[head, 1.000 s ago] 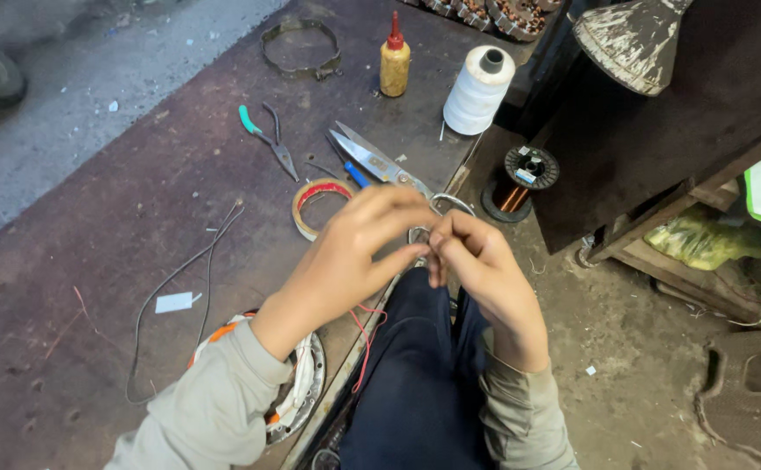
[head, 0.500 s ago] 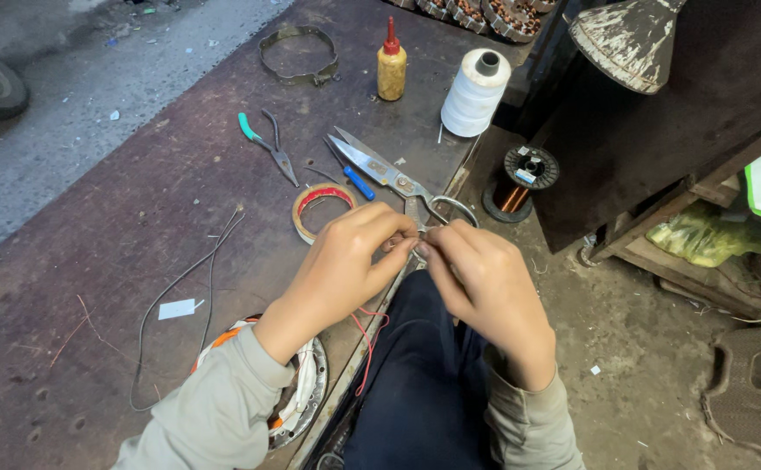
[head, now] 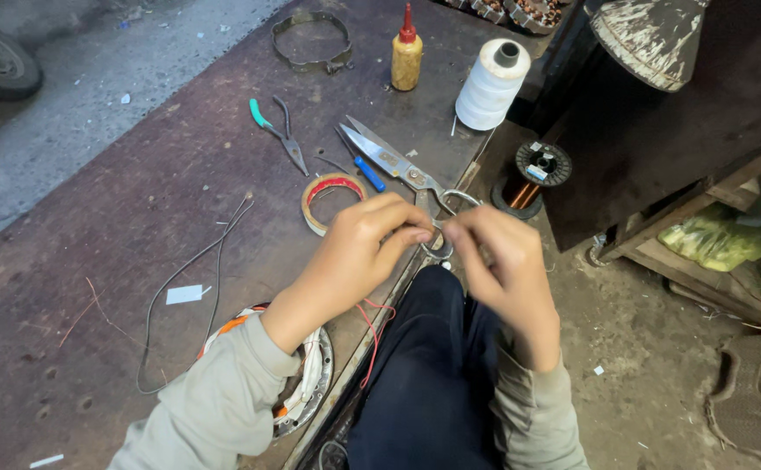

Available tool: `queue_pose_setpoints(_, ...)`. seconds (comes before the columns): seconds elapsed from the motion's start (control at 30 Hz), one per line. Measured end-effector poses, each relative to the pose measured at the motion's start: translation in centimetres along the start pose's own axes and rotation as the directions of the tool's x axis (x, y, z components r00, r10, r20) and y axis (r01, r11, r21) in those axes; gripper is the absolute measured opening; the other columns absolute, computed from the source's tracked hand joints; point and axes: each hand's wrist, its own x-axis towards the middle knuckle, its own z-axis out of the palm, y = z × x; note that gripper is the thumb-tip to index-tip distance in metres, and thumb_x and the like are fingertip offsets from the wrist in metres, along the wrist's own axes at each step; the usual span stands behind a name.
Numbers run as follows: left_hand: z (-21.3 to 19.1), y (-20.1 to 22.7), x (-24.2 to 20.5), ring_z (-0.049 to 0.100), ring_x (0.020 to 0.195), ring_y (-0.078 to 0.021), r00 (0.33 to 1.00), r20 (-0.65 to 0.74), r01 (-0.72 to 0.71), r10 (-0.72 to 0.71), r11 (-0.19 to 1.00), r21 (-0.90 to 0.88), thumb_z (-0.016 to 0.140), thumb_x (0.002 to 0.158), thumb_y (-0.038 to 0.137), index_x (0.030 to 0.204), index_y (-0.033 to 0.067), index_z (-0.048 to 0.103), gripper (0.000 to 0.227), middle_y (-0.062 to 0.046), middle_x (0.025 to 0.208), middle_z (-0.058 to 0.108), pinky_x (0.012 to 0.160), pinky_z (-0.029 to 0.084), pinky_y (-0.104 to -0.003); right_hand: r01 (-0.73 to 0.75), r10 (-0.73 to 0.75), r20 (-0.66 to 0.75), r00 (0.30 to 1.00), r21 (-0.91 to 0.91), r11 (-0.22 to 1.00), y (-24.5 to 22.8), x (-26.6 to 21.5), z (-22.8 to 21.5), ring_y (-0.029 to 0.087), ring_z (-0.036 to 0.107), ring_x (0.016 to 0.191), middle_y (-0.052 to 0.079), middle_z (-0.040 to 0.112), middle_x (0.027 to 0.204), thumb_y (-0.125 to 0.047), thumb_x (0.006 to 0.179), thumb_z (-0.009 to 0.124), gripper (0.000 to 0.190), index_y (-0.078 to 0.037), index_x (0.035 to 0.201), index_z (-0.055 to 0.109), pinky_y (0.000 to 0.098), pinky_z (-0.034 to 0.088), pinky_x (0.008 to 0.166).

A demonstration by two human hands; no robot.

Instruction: The person strips insulation from multiple wires using shears, then twists the exposed copper strands by hand. The person repeats this process on several wires throughout the clip.

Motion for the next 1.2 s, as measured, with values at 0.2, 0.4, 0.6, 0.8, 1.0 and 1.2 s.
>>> queue_pose_setpoints(0.2,0.3,-0.3,-0.1,0.068,0.079,-0.0237,0.994,-0.069,0.085,-0.086,0.996,-0.011,0.072,0.092,0.011,0.098,0.0027,0.073,0.011,-0.011,0.088,0.068,0.071,0.053,-0.034,0.013,-0.02,0.203,0.979,0.039,0.999,0.3,0.0,-0.3,0.029,0.065,0.074,0.013,0.065,0.08,-0.004,0.092,0.069,0.005,0.001,0.093,0.066,0.0361,0.049,0.066)
queue_pose_setpoints(0.4,0.4,-1.0,-0.4,0.067,0.081,-0.0216,0.999,-0.021,0.039,-0.041,0.997,-0.074,0.073,0.093,0.01,0.1,0.0033,0.074,0.01,-0.009,0.088,0.068,0.073,0.053,-0.034,-0.187,0.19,-0.043,0.981,0.055,0.981,0.6,-0.4,0.8,0.026,0.063,0.065,0.013,0.064,0.079,-0.003,0.098,0.067,0.005,0.001,0.096,0.067,0.0349,0.047,0.06)
queue_pose_setpoints(0.6,0.5,-1.0,-0.2,0.074,0.088,-0.0195,0.996,-0.048,0.069,-0.075,0.99,-0.126,0.072,0.096,0.01,0.106,0.0028,0.07,0.012,-0.009,0.097,0.071,0.078,0.058,-0.031,0.023,-0.035,0.272,0.962,0.047,0.999,0.9,-0.2,0.1,0.026,0.06,0.068,0.014,0.063,0.076,-0.006,0.093,0.072,0.01,0.002,0.091,0.066,0.0347,0.046,0.062)
queue_pose_setpoints(0.8,0.3,-0.8,-0.3,0.075,0.087,-0.02,0.999,0.015,0.049,-0.048,0.991,-0.121,0.071,0.096,0.008,0.111,0.0035,0.073,0.016,-0.01,0.096,0.073,0.078,0.057,-0.031,-0.077,0.08,-0.063,0.995,0.046,0.996,0.5,-0.9,0.5,0.023,0.063,0.071,0.011,0.063,0.083,0.0,0.099,0.064,0.003,0.002,0.097,0.064,0.0325,0.048,0.066)
queue_pose_setpoints(1.0,0.2,-0.5,-0.1,0.074,0.095,-0.0254,0.994,-0.095,-0.055,0.049,0.997,-0.056,0.07,0.096,0.006,0.114,0.0038,0.07,0.018,-0.011,0.104,0.072,0.083,0.058,-0.034,-0.053,0.055,0.172,0.984,-0.015,0.998,1.2,0.2,0.7,0.025,0.063,0.069,0.013,0.062,0.082,-0.003,0.095,0.067,0.006,0.002,0.098,0.065,0.0336,0.049,0.062)
queue_pose_setpoints(1.2,-0.7,-0.4,-0.3,0.07,0.092,-0.0317,0.996,-0.014,-0.083,0.085,0.992,0.095,0.069,0.092,0.001,0.108,0.0034,0.071,0.016,-0.013,0.098,0.068,0.079,0.055,-0.038,0.06,-0.064,0.134,0.989,0.033,0.998,0.0,-0.9,-0.6,0.026,0.06,0.071,0.012,0.06,0.08,-0.004,0.094,0.067,0.005,0.0,0.095,0.064,0.0357,0.047,0.066)
